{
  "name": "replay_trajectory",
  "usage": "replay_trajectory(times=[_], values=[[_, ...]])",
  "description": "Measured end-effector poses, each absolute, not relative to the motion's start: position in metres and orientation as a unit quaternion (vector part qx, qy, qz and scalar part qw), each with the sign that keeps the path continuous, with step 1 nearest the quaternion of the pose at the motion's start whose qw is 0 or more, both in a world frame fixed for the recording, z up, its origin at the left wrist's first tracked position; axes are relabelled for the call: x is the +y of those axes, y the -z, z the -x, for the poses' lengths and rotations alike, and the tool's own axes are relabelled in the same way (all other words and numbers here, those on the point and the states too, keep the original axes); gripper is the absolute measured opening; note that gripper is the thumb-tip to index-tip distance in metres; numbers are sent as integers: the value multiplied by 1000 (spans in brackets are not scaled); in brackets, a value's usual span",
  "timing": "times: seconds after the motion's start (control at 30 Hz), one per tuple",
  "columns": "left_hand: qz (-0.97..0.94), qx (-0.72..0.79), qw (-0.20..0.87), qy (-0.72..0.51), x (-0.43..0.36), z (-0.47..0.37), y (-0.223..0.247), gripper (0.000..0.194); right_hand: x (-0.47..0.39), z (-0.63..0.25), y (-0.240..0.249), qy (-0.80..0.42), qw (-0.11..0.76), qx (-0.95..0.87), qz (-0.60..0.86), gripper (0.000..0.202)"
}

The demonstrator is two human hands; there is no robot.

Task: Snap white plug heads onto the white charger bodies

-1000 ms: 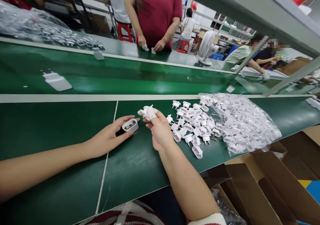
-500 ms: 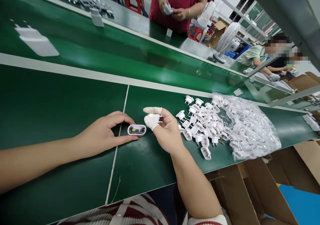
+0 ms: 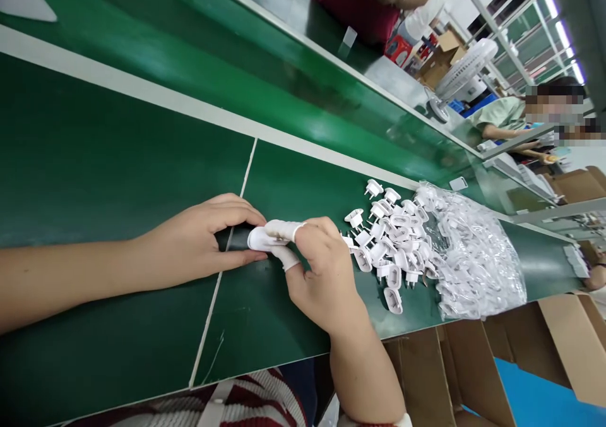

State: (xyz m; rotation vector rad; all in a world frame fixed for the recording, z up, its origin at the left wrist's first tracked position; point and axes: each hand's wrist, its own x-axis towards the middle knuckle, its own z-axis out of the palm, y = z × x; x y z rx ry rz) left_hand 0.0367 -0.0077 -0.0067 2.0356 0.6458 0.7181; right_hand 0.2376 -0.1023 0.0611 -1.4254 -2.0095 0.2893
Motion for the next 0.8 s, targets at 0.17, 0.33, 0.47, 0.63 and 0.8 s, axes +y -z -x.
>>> replay_trajectory(times=[0.17, 0.33, 0.47, 0.63, 0.8], values=[[-816, 259, 429, -287, -9, -35, 8, 30, -98, -236, -59, -83, 345, -781, 513, 41], [-815, 260, 429, -291, -9, -34, 10, 28, -100, -234, -60, -43, 327, -792, 514, 37], [-818, 258, 421, -296, -9, -34, 11, 25, -99, -232, -59, -36, 281, -805, 522, 29], [-820, 252, 419, -298, -7, -35, 11, 23, -99, -230, -56, -12, 261, -806, 531, 26], [-822, 249, 418, -297, -7, -36, 9, 22, -100, -224, -59, 32, 236, -802, 548, 24]])
